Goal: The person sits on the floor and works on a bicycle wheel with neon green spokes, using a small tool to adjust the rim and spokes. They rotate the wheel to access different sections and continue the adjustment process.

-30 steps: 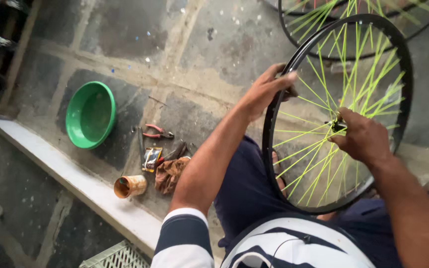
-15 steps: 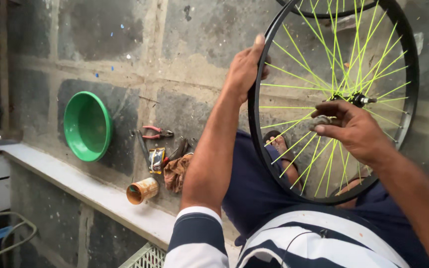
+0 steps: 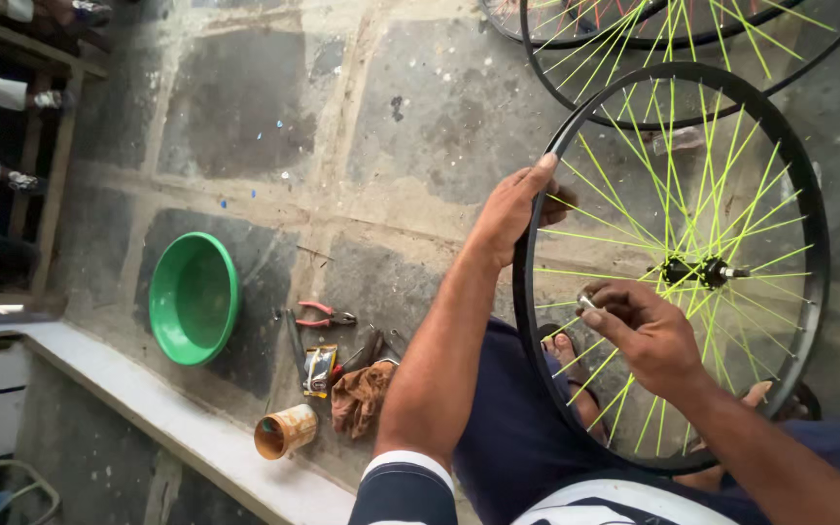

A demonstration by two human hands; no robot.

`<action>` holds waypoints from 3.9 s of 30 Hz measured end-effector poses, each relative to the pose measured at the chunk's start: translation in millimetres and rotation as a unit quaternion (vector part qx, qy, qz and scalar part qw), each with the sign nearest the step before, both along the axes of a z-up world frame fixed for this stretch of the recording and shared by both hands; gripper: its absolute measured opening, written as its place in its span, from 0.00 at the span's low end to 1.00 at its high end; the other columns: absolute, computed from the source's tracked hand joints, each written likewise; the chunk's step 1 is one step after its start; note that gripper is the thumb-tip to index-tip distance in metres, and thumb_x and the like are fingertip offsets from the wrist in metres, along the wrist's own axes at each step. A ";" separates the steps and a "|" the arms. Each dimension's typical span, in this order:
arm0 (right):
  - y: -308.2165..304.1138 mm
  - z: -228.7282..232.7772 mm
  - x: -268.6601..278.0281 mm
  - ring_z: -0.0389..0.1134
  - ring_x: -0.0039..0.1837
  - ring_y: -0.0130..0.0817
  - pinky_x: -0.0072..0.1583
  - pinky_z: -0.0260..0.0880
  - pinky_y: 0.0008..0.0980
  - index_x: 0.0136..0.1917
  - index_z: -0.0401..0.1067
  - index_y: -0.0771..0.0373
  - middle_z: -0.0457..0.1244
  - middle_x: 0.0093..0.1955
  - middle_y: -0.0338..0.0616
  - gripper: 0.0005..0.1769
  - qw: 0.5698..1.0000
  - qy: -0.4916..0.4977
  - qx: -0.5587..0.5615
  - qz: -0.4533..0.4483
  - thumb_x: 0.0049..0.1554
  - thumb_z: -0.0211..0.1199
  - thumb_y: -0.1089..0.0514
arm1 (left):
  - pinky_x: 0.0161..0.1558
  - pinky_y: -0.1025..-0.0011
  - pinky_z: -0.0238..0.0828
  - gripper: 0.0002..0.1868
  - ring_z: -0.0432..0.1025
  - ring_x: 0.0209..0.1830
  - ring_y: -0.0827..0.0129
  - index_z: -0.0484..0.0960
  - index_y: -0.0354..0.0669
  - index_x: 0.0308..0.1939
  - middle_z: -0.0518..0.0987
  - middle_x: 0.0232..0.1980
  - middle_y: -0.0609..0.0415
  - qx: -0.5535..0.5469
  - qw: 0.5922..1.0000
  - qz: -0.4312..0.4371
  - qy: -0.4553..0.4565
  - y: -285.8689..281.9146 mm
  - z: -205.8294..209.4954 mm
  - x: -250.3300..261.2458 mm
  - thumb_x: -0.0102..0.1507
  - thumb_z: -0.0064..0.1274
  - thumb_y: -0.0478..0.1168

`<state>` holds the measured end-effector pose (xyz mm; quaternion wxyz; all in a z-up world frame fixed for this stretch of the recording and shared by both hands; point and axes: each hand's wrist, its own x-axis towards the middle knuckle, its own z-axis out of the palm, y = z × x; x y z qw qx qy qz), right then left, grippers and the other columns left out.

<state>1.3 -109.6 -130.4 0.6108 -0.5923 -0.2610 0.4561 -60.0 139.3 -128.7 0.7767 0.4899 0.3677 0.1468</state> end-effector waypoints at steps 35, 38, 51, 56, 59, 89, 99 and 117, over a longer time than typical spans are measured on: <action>13.6 48.2 10.2 0.73 0.51 0.45 0.52 0.75 0.37 0.51 0.76 0.65 0.68 0.55 0.50 0.16 0.848 -0.506 0.151 0.031 0.51 0.76 0.60 | 0.38 0.72 0.70 0.20 0.71 0.33 0.72 0.73 0.34 0.52 0.76 0.38 0.53 0.034 0.999 -0.017 -0.037 -2.1 -12.5 10.2 0.57 0.55 0.33; 17.6 47.1 9.9 0.73 0.51 0.44 0.51 0.75 0.37 0.51 0.77 0.64 0.69 0.55 0.49 0.15 0.851 -0.508 0.130 0.040 0.51 0.75 0.60 | 0.39 0.74 0.70 0.18 0.72 0.34 0.73 0.73 0.34 0.50 0.76 0.36 0.55 0.033 0.998 -0.015 -0.050 -0.1 -11.2 11.4 0.58 0.56 0.35; 49.9 16.1 21.2 0.75 0.44 0.41 0.48 0.75 0.33 0.58 0.79 0.62 0.73 0.44 0.45 0.13 0.951 -0.230 0.036 0.203 0.61 0.62 0.59 | 0.32 0.74 0.64 0.31 0.67 0.26 0.75 0.75 0.45 0.39 0.75 0.27 0.58 0.003 0.999 0.006 -0.042 -11.1 4.6 16.2 0.65 0.45 0.71; 54.0 9.9 13.5 0.75 0.47 0.44 0.46 0.75 0.39 0.49 0.74 0.64 0.70 0.51 0.47 0.17 0.884 -0.412 0.135 0.174 0.47 0.70 0.59 | 0.32 0.76 0.64 0.31 0.66 0.25 0.78 0.76 0.49 0.35 0.74 0.26 0.59 -0.012 0.999 0.002 -0.051 -9.1 9.3 15.8 0.66 0.40 0.72; 45.0 10.7 -9.7 0.73 0.48 0.48 0.52 0.74 0.47 0.40 0.70 0.60 0.68 0.53 0.47 0.08 0.740 -0.640 0.196 0.068 0.49 0.68 0.63 | 0.32 0.76 0.65 0.31 0.66 0.25 0.78 0.76 0.49 0.35 0.74 0.26 0.59 -0.025 0.999 0.018 -0.035 -14.2 7.8 16.0 0.66 0.41 0.72; 45.3 -8.1 42.6 0.73 0.55 0.36 0.58 0.73 0.37 0.57 0.69 0.68 0.70 0.51 0.46 0.24 0.932 -0.172 0.017 0.319 0.51 0.73 0.55 | 0.29 0.76 0.64 0.35 0.66 0.26 0.78 0.80 0.45 0.44 0.73 0.28 0.61 -0.012 0.999 0.032 -0.023 -16.5 6.7 17.5 0.63 0.43 0.74; 52.5 -25.5 -0.5 0.72 0.46 0.42 0.49 0.71 0.42 0.55 0.77 0.56 0.72 0.43 0.47 0.21 0.866 -0.467 -0.009 0.176 0.47 0.73 0.52 | 0.30 0.76 0.66 0.35 0.67 0.25 0.76 0.79 0.44 0.44 0.76 0.28 0.57 -0.034 0.998 0.036 -0.033 -10.9 1.7 18.9 0.64 0.43 0.73; 14.7 13.0 14.0 0.76 0.49 0.46 0.52 0.74 0.41 0.57 0.76 0.58 0.73 0.46 0.48 0.16 0.882 -0.254 -0.040 0.395 0.56 0.64 0.54 | 0.30 0.67 0.70 0.25 0.72 0.27 0.63 0.72 0.31 0.53 0.76 0.31 0.47 -0.011 1.000 -0.016 -0.011 -2.2 -9.8 20.7 0.64 0.58 0.50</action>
